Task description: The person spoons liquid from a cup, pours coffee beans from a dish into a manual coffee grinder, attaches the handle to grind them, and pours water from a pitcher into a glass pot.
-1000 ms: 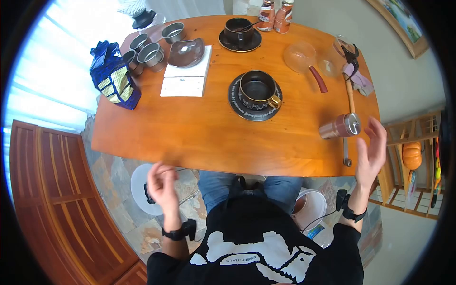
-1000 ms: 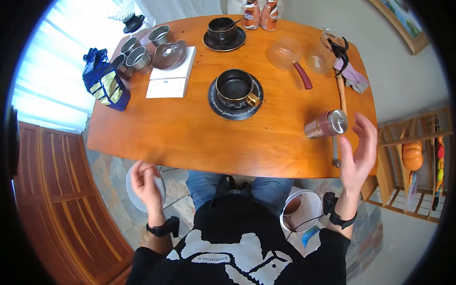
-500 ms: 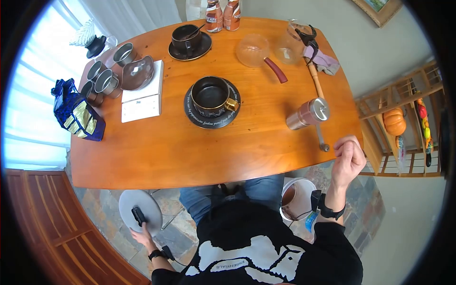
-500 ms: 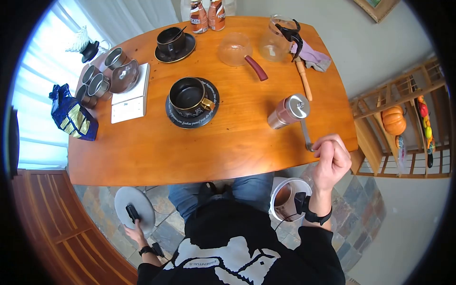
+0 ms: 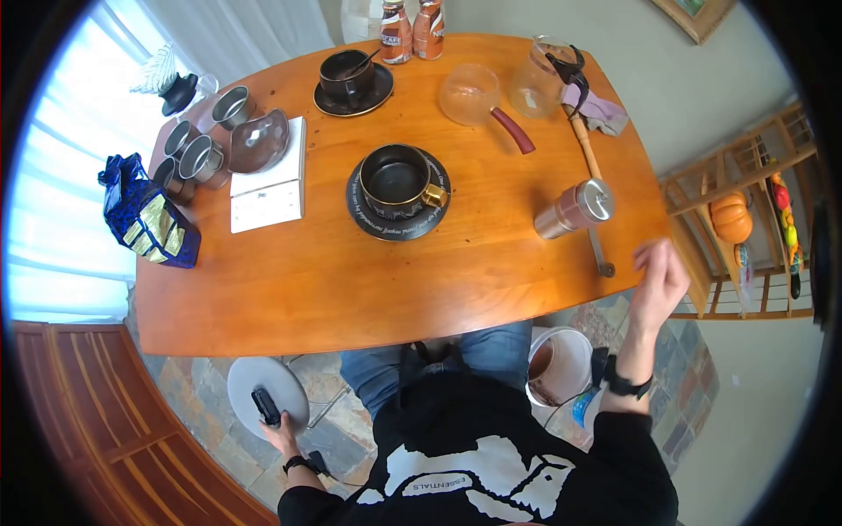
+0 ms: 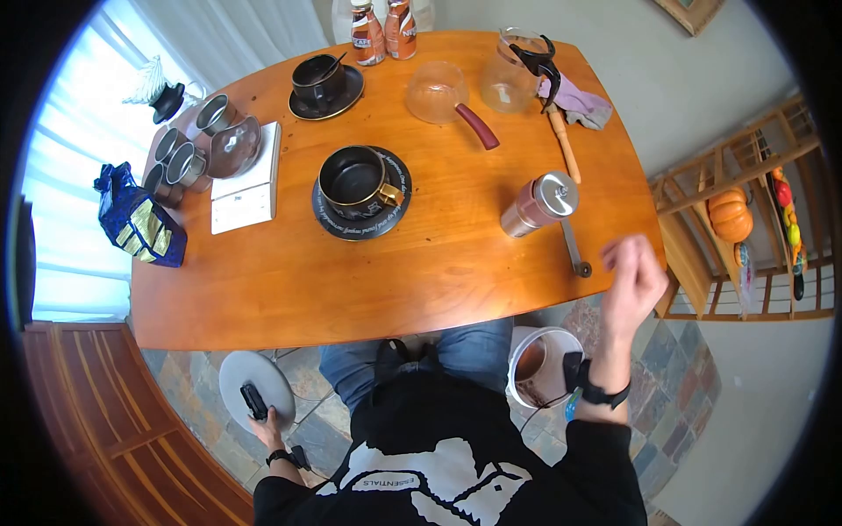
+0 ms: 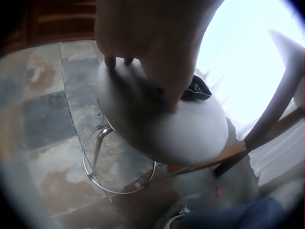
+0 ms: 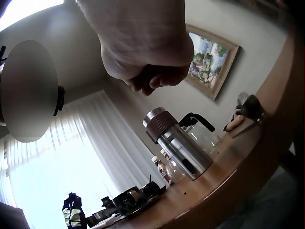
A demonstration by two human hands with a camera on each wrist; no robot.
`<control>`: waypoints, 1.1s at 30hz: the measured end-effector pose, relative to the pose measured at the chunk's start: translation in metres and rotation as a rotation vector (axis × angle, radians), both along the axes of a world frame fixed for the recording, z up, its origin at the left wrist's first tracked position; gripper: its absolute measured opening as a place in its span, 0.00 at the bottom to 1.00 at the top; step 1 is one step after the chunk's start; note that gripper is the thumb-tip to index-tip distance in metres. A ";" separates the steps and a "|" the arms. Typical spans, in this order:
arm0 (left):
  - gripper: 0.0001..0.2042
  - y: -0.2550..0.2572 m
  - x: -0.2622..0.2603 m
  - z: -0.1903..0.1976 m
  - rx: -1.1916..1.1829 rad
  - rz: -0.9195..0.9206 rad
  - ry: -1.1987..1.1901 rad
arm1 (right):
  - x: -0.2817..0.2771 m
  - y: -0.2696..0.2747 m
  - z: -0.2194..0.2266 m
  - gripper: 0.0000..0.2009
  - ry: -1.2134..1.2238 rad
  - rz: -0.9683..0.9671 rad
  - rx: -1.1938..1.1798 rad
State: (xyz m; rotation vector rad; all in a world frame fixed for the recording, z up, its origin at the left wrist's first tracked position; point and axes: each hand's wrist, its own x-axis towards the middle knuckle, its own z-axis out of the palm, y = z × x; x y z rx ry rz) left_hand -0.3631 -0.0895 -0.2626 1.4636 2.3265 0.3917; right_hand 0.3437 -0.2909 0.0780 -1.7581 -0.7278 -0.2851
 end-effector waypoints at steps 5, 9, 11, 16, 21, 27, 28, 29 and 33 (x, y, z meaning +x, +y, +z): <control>0.43 -0.011 0.017 0.009 -0.100 0.259 0.156 | 0.084 0.060 0.043 0.13 0.231 0.111 -0.073; 0.23 -0.042 0.068 0.015 0.193 0.259 0.007 | 0.107 0.132 0.044 0.19 0.421 0.499 -0.580; 0.17 -0.051 0.104 0.021 0.129 0.228 -0.289 | 0.127 0.162 0.024 0.20 0.433 0.576 -0.758; 0.08 -0.036 0.212 0.097 0.046 0.032 -0.946 | 0.130 0.202 0.006 0.13 0.807 0.857 -0.759; 0.07 -0.010 0.269 0.210 0.287 -0.372 -1.119 | 0.131 0.205 0.010 0.09 0.702 0.873 -0.772; 0.06 0.018 0.316 0.260 0.484 -0.636 -1.101 | 0.114 0.198 0.034 0.07 0.358 0.827 -0.733; 0.07 0.024 0.326 0.263 0.539 -0.713 -1.031 | 0.111 0.198 0.037 0.08 0.297 0.817 -0.723; 0.07 0.030 0.337 0.267 0.595 -0.787 -0.958 | 0.108 0.199 0.041 0.09 0.235 0.807 -0.712; 0.08 0.044 0.376 0.280 0.607 -0.847 -0.933 | 0.097 0.202 0.055 0.11 0.165 0.818 -0.739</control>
